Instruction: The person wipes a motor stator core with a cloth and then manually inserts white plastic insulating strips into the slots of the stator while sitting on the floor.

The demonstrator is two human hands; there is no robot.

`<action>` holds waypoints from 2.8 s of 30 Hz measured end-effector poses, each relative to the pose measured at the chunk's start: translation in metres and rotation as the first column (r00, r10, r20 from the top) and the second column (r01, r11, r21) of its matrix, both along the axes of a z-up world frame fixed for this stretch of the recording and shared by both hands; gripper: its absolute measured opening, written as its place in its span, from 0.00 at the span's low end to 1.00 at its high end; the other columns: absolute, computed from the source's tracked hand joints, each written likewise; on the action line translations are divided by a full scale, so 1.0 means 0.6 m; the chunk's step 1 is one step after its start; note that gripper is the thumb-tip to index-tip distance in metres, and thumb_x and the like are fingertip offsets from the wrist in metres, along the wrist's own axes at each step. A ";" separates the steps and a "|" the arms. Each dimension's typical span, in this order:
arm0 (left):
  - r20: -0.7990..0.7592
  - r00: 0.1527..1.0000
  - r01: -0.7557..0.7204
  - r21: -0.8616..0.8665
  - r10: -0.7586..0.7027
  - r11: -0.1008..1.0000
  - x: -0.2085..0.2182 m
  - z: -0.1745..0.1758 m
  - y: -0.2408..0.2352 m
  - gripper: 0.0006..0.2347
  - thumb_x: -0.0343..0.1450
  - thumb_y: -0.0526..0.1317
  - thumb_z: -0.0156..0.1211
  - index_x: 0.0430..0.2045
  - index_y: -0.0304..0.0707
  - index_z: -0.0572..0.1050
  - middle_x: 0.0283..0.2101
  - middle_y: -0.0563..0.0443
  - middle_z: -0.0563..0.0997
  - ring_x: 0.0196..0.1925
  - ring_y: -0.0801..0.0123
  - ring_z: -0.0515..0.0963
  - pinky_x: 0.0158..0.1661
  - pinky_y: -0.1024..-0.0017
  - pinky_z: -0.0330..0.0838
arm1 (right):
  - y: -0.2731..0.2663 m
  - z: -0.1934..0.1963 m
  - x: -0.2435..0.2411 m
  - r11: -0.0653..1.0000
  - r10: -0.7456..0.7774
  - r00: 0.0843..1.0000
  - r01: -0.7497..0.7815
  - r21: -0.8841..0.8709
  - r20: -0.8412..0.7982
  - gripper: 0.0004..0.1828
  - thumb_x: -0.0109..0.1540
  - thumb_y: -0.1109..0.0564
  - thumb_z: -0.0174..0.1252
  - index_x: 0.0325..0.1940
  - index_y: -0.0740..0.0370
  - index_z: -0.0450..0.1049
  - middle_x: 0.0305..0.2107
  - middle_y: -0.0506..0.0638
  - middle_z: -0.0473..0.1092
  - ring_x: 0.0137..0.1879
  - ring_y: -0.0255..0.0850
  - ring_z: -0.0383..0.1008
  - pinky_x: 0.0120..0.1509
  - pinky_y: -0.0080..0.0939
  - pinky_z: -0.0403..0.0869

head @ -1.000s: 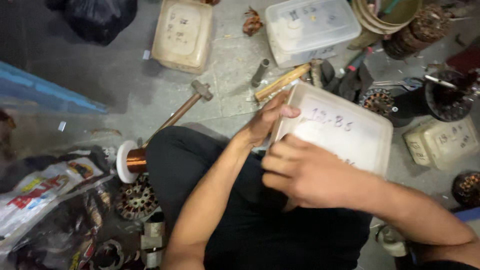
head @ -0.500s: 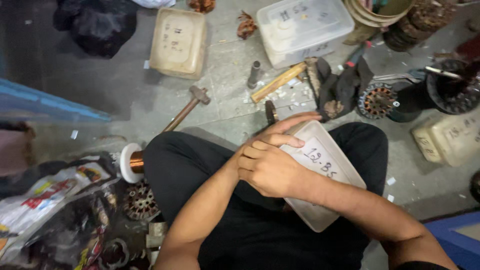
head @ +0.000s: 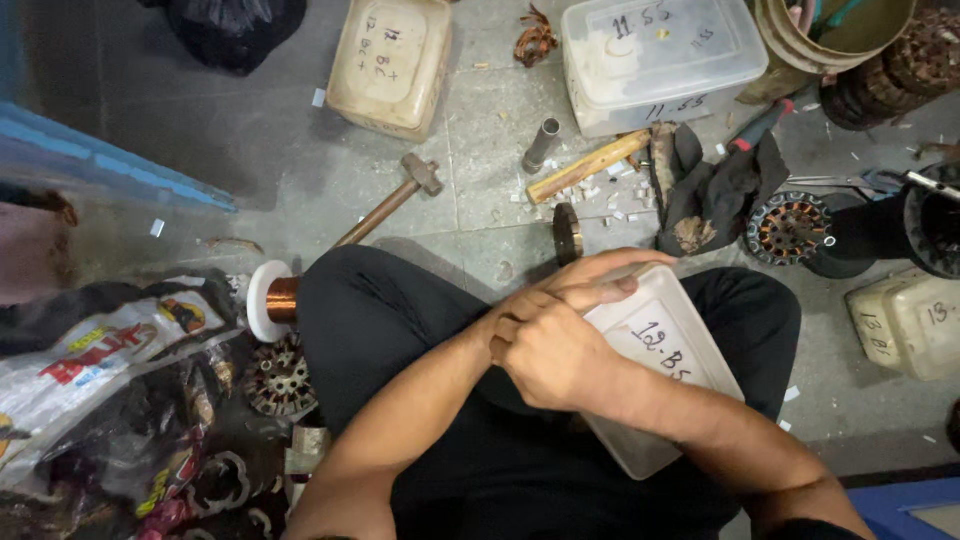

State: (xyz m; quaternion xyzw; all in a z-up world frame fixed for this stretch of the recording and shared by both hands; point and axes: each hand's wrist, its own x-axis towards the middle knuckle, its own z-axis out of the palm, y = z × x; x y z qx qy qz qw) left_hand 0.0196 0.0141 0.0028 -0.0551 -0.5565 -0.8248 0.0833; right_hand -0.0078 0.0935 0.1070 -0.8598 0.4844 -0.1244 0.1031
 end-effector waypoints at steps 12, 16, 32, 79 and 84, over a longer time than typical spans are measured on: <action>-0.004 0.982 -0.191 0.042 0.191 0.981 -0.008 -0.023 -0.053 0.31 0.60 0.31 0.62 0.64 0.36 0.69 0.66 0.47 0.71 0.72 0.61 0.66 0.73 0.66 0.57 | 0.218 0.193 -0.151 0.921 -0.116 0.973 0.180 -0.346 0.198 0.20 0.58 0.55 0.72 0.18 0.56 0.68 0.16 0.42 0.65 0.23 0.38 0.65 0.27 0.43 0.63; -0.039 0.960 -0.249 0.341 0.278 0.906 0.007 0.007 -0.069 0.30 0.65 0.30 0.55 0.67 0.31 0.64 0.65 0.40 0.72 0.70 0.57 0.70 0.70 0.64 0.61 | 0.277 0.235 -0.180 0.877 -0.184 0.977 0.211 -0.431 0.103 0.22 0.62 0.50 0.62 0.16 0.62 0.69 0.13 0.47 0.66 0.19 0.41 0.64 0.25 0.42 0.60; 0.060 0.994 -0.109 0.741 0.096 0.663 0.065 0.113 -0.033 0.28 0.77 0.49 0.51 0.69 0.28 0.61 0.66 0.35 0.71 0.67 0.51 0.73 0.67 0.57 0.67 | 0.220 0.026 -0.127 0.178 -0.106 0.888 0.460 -0.870 0.447 0.25 0.68 0.41 0.48 0.27 0.63 0.69 0.20 0.53 0.66 0.26 0.45 0.68 0.35 0.46 0.65; 0.361 -0.391 -0.872 0.148 0.847 -0.466 0.188 -0.043 -0.482 0.26 0.70 0.40 0.65 0.62 0.30 0.66 0.63 0.31 0.72 0.61 0.50 0.77 0.57 0.62 0.76 | -0.676 -0.159 -0.076 0.583 -0.808 -0.199 -0.131 0.802 0.555 0.07 0.67 0.52 0.56 0.39 0.56 0.68 0.34 0.47 0.70 0.40 0.40 0.70 0.38 0.41 0.71; 0.275 -0.520 -0.819 0.108 0.809 -0.563 0.181 -0.031 -0.478 0.20 0.72 0.41 0.65 0.56 0.28 0.71 0.59 0.33 0.77 0.59 0.50 0.79 0.56 0.61 0.75 | -0.679 -0.152 -0.063 0.544 -0.804 -0.319 -0.053 0.837 0.502 0.14 0.66 0.46 0.53 0.31 0.51 0.62 0.21 0.43 0.58 0.25 0.34 0.56 0.28 0.37 0.58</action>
